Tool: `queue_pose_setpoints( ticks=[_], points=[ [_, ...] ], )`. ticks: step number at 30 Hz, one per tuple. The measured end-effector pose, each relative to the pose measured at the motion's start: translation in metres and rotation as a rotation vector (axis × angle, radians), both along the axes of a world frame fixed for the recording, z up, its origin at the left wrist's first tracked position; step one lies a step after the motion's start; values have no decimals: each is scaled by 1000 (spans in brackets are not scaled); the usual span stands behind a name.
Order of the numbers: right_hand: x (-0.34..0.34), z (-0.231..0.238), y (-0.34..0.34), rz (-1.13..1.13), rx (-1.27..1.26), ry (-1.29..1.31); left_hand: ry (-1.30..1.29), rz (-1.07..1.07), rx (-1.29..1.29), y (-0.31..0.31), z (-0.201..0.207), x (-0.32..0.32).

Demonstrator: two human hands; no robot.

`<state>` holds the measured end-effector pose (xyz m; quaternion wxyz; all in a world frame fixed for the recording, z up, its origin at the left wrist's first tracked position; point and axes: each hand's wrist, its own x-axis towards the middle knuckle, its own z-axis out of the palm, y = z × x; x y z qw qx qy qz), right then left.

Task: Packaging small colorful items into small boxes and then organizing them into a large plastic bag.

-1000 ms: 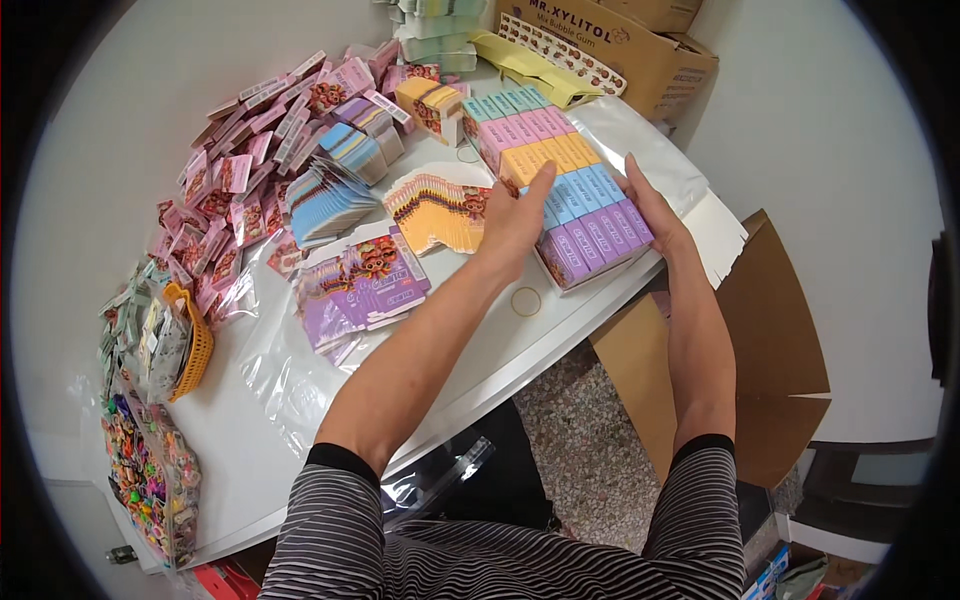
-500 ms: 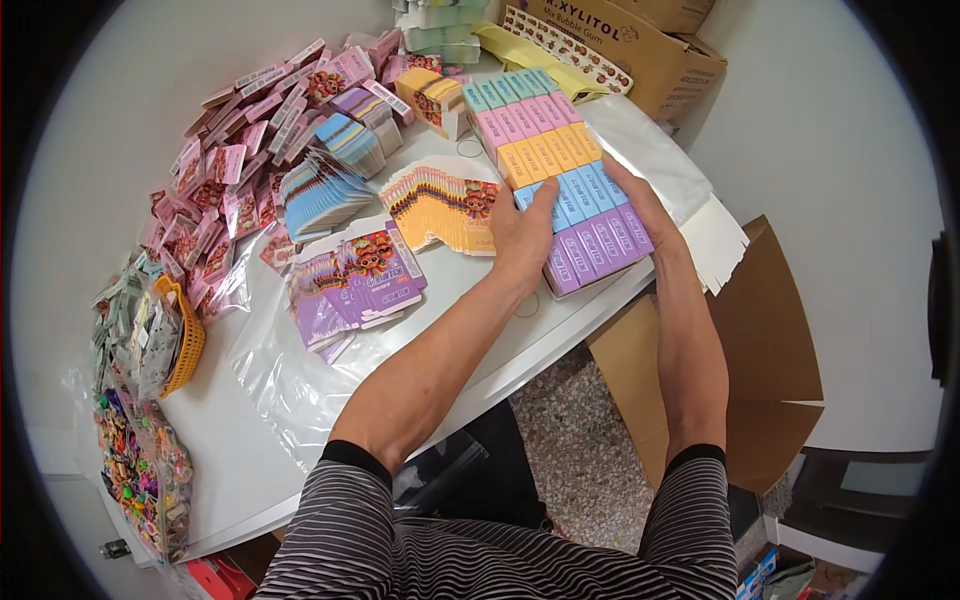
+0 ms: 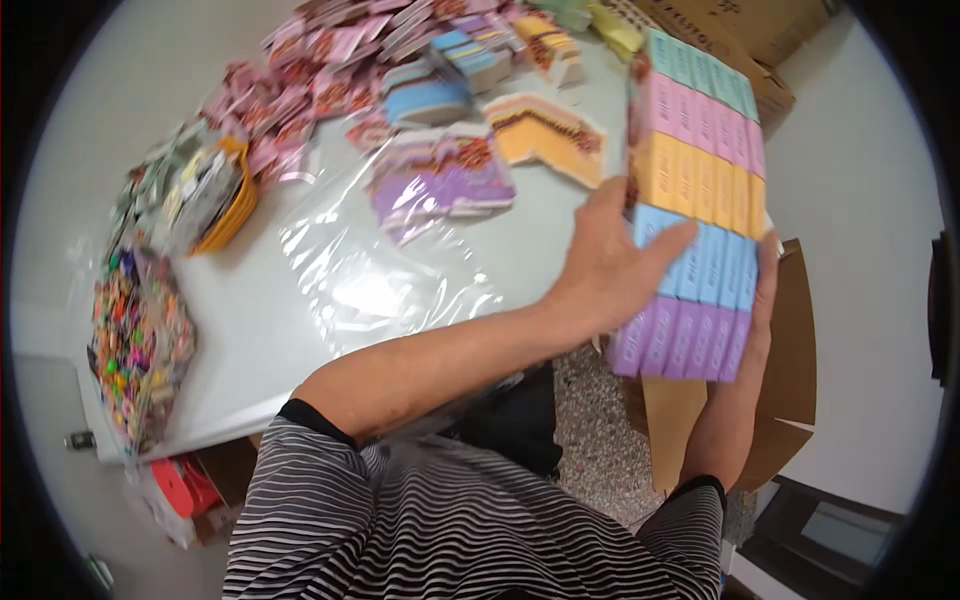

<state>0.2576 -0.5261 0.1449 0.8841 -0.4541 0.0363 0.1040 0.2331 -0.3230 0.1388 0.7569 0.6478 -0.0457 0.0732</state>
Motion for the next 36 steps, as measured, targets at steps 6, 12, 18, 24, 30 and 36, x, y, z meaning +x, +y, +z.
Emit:
queue_pose_setpoints(
  ticks=[6, 12, 18, 24, 30, 36],
  points=[
    [-88, -39, -17, -14, -103, -41, -17, 127, 216, -16, -22, -110],
    [-179, -90, -31, 65, 105, -2, 119, -79, 119, 0, -40, -197],
    [-209, -114, -30, 136, 288, -112, 220, -386, -106, 55, -53, -225],
    [-219, -115, -24, 167, 377, -119, -301, 135, 1141, 141, -76, -201],
    [-221, -120, -26, 236, 468, -50, -199, 235, 1280, 172, -106, -187],
    [-208, -121, -21, 416, 543, -47, -195, 187, 1237, 183, -119, -182]
  ],
)
